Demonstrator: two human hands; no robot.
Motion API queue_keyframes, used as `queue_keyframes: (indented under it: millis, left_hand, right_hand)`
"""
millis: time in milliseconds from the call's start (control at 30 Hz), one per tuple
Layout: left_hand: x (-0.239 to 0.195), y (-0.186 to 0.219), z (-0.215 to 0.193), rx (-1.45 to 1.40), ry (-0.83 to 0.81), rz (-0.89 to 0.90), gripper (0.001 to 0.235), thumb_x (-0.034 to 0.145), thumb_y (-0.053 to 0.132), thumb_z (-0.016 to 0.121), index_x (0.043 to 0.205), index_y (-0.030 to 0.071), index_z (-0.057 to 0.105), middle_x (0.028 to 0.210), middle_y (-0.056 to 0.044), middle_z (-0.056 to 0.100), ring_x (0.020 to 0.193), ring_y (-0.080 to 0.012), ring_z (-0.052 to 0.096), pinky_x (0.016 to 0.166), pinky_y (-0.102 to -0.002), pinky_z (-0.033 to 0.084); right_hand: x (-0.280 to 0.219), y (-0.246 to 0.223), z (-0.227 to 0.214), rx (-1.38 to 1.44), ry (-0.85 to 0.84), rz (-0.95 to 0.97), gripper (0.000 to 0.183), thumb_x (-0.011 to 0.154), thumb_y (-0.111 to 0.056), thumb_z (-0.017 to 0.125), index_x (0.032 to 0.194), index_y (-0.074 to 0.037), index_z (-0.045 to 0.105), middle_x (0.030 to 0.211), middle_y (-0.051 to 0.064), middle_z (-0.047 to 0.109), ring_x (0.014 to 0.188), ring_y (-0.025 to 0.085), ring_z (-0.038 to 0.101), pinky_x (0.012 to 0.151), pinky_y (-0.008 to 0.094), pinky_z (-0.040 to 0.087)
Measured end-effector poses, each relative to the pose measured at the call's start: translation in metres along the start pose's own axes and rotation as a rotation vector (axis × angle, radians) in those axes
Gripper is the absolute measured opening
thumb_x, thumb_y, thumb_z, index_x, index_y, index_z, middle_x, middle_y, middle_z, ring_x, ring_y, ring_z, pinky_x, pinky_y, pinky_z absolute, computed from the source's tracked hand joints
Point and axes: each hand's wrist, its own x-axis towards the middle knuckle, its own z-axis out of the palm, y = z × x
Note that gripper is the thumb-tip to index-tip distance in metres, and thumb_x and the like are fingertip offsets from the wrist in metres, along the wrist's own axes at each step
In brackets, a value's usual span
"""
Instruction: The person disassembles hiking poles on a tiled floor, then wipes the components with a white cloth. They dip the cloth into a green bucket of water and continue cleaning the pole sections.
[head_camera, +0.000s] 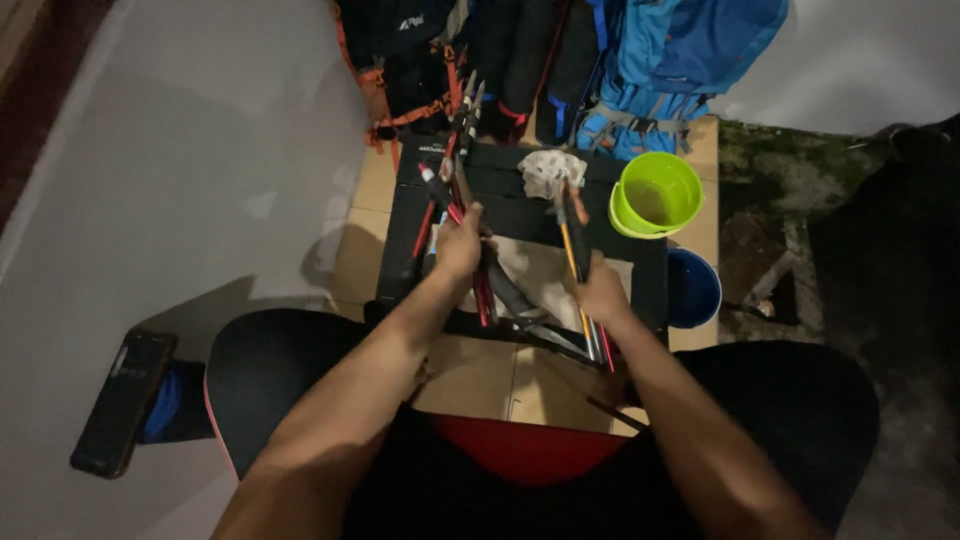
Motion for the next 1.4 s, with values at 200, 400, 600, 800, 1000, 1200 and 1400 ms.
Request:
queue_keyframes:
  millis: [200,400,600,800,1000,1200,1400]
  left_hand:
    - [-0.047,0.044,-0.025,-0.012,-0.063,0.063,0.039,0.095,0.048,0.059,0.087,0.011,0.069,0.068,-0.010,0.074,0.063,-0.0220,0.075,0.065,-0.036,0.058]
    - [-0.016,-0.001,0.002,0.078,-0.334,0.148,0.039,0.097,0.045,0.064,0.090,0.007,0.071,0.074,-0.016,0.074,0.062,-0.0265,0.076,0.057,-0.041,0.061]
    - [-0.066,0.047,-0.024,0.325,-0.433,0.281,0.028,0.095,0.033,0.063,0.102,0.006,0.064,0.067,-0.011,0.072,0.050,-0.0198,0.071,0.057,-0.031,0.057]
    - [-0.058,0.081,-0.057,0.314,-0.221,0.325,0.043,0.096,0.039,0.059,0.107,0.000,0.073,0.088,-0.024,0.075,0.095,-0.0405,0.075,0.086,-0.051,0.056]
    - [-0.049,0.133,-0.130,0.259,-0.008,0.270,0.038,0.092,0.049,0.069,0.105,0.013,0.072,0.089,-0.014,0.075,0.091,-0.0330,0.076,0.087,-0.044,0.055]
    - [0.004,0.092,-0.180,0.100,0.075,0.124,0.038,0.090,0.040,0.069,0.106,0.006,0.075,0.084,-0.015,0.073,0.075,-0.0266,0.074,0.070,-0.046,0.058]
    - [0.041,0.082,-0.177,0.194,0.114,0.208,0.032,0.087,0.034,0.070,0.099,0.005,0.077,0.085,-0.014,0.075,0.092,-0.0365,0.075,0.079,-0.048,0.058]
  right_hand:
    - [-0.003,-0.030,-0.018,0.667,0.149,-0.044,0.036,0.082,-0.005,0.065,0.118,-0.006,0.068,0.076,0.013,0.063,0.056,0.026,0.066,0.047,0.038,0.058]
    - [-0.026,-0.077,-0.053,1.027,0.150,-0.215,0.046,0.082,-0.006,0.068,0.128,-0.005,0.060,0.087,0.009,0.060,0.058,0.017,0.060,0.049,0.032,0.060]
    - [-0.027,-0.079,-0.093,1.306,0.187,-0.158,0.028,0.087,-0.004,0.068,0.106,-0.013,0.049,0.082,0.006,0.055,0.061,0.018,0.054,0.049,0.032,0.050]
    - [-0.014,-0.056,-0.033,0.619,0.277,-0.060,0.035,0.080,-0.031,0.078,0.109,-0.012,0.071,0.112,0.015,0.070,0.092,0.031,0.068,0.083,0.045,0.053]
    - [0.015,-0.087,0.083,0.413,0.146,-0.104,0.060,0.101,-0.017,0.058,0.144,0.022,0.041,0.139,0.048,0.046,0.133,0.058,0.045,0.117,0.065,0.034]
    - [0.106,-0.158,0.192,1.032,-0.157,-0.117,0.040,0.097,-0.014,0.070,0.125,-0.001,0.043,0.072,0.020,0.066,0.053,0.031,0.069,0.045,0.048,0.061]
    - [0.151,-0.204,0.245,0.665,-0.173,-0.095,0.042,0.098,-0.022,0.060,0.121,-0.001,0.032,0.075,0.022,0.072,0.058,0.031,0.074,0.048,0.041,0.064]
